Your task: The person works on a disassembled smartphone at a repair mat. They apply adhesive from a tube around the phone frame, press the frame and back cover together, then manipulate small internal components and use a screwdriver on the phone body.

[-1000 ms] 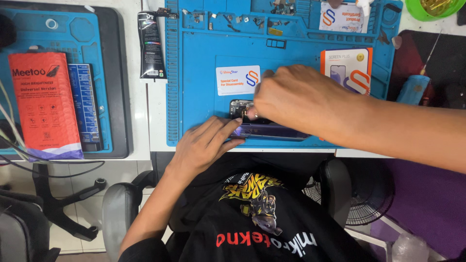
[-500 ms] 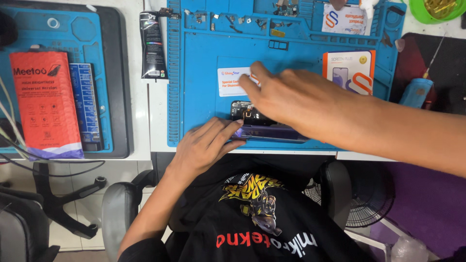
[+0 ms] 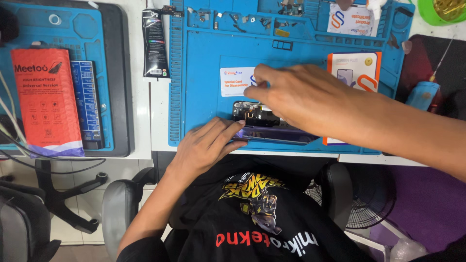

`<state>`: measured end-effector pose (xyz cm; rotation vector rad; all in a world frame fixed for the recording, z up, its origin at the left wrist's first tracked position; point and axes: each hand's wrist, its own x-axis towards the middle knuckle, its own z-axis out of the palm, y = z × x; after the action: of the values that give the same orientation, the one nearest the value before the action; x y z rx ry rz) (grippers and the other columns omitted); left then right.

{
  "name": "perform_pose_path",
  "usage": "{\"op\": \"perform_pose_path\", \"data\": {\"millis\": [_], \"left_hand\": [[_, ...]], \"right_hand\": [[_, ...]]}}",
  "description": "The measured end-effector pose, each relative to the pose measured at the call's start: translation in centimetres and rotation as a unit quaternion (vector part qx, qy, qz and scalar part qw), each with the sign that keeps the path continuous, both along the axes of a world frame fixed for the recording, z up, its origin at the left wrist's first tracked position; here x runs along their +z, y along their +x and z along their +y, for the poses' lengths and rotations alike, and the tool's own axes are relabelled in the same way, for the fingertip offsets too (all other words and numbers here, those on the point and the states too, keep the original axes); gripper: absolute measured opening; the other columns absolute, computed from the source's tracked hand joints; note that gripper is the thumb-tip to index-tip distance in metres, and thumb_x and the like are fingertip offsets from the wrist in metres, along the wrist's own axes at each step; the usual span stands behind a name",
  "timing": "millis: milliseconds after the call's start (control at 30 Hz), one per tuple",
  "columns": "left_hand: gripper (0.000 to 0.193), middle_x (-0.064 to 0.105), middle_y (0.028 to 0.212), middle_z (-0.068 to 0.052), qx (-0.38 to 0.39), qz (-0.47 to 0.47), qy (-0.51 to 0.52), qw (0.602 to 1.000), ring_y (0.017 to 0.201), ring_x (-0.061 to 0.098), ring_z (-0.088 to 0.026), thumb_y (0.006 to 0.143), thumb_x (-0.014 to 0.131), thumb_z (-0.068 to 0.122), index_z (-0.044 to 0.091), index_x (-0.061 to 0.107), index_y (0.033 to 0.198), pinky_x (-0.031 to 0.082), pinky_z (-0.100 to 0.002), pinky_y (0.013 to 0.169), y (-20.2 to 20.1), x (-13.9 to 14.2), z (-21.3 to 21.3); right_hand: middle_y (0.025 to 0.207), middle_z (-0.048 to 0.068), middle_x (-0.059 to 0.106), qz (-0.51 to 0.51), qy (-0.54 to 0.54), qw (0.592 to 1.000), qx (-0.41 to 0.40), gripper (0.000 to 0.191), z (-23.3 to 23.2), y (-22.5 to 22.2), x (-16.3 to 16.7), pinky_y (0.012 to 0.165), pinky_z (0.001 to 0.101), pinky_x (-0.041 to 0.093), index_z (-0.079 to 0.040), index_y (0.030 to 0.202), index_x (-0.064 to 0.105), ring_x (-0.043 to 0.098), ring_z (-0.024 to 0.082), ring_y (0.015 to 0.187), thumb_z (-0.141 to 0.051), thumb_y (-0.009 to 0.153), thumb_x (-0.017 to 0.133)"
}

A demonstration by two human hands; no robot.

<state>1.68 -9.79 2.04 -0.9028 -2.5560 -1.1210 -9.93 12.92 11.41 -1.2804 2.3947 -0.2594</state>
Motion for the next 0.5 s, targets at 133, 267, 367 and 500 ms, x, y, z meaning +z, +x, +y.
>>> {"op": "perform_pose_path", "data": {"millis": [133,267,367,500], "left_hand": [[0.056,0.065,0.097,-0.006,-0.002,0.003,0.019,1.000,0.084,0.065,-0.022,0.089,0.086,0.020,0.004,0.055,0.133,0.052,-0.036,0.064,-0.1,-0.1,0.0],[0.056,0.064,0.096,-0.006,0.002,0.005,0.015,1.000,0.084,0.065,-0.022,0.089,0.086,0.020,0.005,0.056,0.133,0.053,-0.036,0.064,0.0,-0.1,0.0],[0.056,0.065,0.097,-0.006,-0.005,0.000,0.023,1.000,0.085,0.066,-0.023,0.089,0.086,0.019,0.004,0.055,0.134,0.053,-0.036,0.065,-0.1,-0.2,0.0],[0.057,0.066,0.097,-0.006,-0.002,0.000,0.017,1.000,0.085,0.066,-0.023,0.089,0.086,0.019,0.004,0.055,0.133,0.053,-0.036,0.063,0.0,-0.2,0.1]], "right_hand": [[0.092,0.013,0.069,-0.022,-0.009,1.000,-0.003,0.009,0.2,-0.5,0.2,0.066,0.0451,0.058,-0.003,0.090,0.072,0.071,0.034,0.080,-0.004,0.081,0.072],[0.093,0.013,0.072,-0.061,-0.137,0.988,-0.048,0.012,1.7,-1.3,0.8,0.066,0.0422,0.055,-0.001,0.094,0.071,0.070,0.031,0.077,-0.009,0.086,0.075],[0.087,0.011,0.073,-0.100,-0.163,0.973,-0.130,0.017,3.6,-1.7,0.7,0.059,0.0342,0.055,0.000,0.094,0.070,0.071,0.020,0.073,-0.011,0.085,0.079],[0.079,0.011,0.068,-0.134,-0.219,0.945,-0.205,0.012,5.9,-2.5,-1.2,0.057,0.0301,0.050,-0.001,0.091,0.073,0.062,0.016,0.070,-0.006,0.088,0.084]]}}
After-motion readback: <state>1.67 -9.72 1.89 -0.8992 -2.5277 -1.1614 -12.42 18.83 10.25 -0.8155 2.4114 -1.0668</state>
